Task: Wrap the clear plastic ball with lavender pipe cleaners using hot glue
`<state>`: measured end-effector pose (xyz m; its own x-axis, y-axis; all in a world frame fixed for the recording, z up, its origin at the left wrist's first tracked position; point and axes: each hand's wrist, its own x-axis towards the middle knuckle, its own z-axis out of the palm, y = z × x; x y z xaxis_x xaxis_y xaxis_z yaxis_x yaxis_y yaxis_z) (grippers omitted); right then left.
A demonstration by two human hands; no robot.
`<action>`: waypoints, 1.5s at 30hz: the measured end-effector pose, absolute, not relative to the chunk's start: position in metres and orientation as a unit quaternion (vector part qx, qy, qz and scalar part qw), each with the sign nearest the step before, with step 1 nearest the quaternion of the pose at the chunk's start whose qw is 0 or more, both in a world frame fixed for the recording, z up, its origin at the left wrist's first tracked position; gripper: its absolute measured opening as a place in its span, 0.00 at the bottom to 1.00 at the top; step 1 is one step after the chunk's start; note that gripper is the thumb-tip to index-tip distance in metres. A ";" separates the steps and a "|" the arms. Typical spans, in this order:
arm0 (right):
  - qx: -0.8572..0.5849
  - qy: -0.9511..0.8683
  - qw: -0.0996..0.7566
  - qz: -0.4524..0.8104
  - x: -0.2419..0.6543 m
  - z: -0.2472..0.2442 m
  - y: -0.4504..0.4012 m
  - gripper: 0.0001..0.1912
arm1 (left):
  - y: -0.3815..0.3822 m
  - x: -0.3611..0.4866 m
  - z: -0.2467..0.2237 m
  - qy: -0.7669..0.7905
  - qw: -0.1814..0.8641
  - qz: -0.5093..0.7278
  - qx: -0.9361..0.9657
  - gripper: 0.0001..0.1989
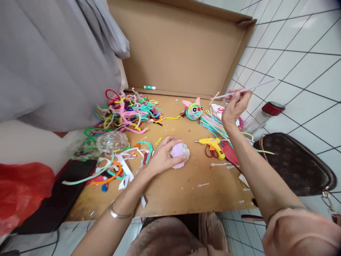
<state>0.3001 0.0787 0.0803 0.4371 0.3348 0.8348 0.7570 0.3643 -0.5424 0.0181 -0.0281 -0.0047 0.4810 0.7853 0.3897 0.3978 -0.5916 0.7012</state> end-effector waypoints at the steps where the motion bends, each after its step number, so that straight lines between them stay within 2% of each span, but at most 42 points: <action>1: -0.524 -0.501 0.675 -0.139 0.287 0.079 0.070 0.16 | -0.027 0.018 -0.005 0.363 0.271 0.358 0.817 0.26; 4: -0.477 -0.507 0.715 -0.057 0.251 0.072 0.037 0.10 | -0.026 0.017 -0.005 0.360 0.274 0.357 0.817 0.26; 9: -0.482 -0.559 0.671 0.069 0.211 0.057 -0.007 0.09 | -0.026 0.016 -0.006 0.357 0.269 0.358 0.819 0.26; 14: -0.513 -0.558 0.642 0.118 0.201 0.040 -0.013 0.03 | -0.024 0.015 -0.006 0.360 0.263 0.356 0.821 0.27; 25: -0.596 -0.555 0.531 0.236 0.199 -0.020 -0.028 0.12 | -0.028 0.013 0.003 0.366 0.263 0.300 0.841 0.32; 33: -0.577 -0.662 0.471 0.085 0.203 -0.016 -0.046 0.15 | -0.029 0.015 0.003 0.377 0.267 0.317 0.828 0.32; 40: -0.512 -0.652 0.559 -0.008 0.195 -0.004 -0.059 0.11 | -0.024 0.017 -0.005 0.412 0.250 0.374 0.793 0.30; 45: -0.442 -0.695 0.561 -0.077 0.188 -0.005 -0.064 0.12 | -0.019 0.014 -0.006 0.412 0.248 0.383 0.789 0.27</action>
